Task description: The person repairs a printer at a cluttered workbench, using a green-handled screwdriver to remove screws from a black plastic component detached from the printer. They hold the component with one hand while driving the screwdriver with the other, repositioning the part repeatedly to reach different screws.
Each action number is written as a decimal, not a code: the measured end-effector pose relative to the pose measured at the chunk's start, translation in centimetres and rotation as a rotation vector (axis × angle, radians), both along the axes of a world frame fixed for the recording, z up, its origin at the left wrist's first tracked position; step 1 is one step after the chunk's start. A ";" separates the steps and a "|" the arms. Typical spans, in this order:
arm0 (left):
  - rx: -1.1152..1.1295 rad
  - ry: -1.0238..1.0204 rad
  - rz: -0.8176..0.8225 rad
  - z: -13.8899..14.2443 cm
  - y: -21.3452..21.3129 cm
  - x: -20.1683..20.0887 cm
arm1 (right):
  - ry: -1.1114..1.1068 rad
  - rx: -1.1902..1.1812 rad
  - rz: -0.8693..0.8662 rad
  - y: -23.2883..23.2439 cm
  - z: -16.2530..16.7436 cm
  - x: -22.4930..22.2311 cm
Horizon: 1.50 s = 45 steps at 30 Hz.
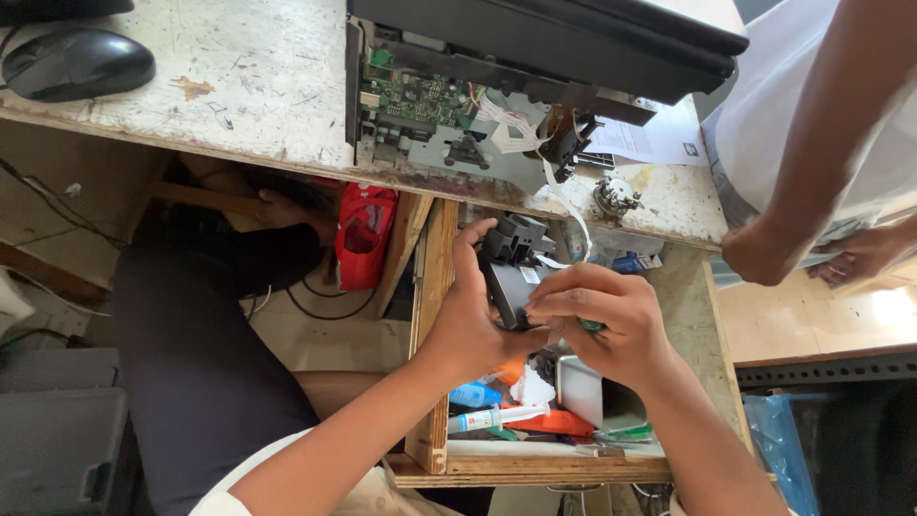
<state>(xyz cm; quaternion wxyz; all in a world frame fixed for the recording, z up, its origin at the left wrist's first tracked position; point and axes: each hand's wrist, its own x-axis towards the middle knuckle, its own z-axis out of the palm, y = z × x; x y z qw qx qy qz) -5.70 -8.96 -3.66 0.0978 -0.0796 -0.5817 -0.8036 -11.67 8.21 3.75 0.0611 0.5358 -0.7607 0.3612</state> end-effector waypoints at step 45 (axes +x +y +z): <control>-0.085 0.064 0.006 -0.2 -0.2 0.2 | -0.134 0.064 0.001 -0.3 0.6 0.1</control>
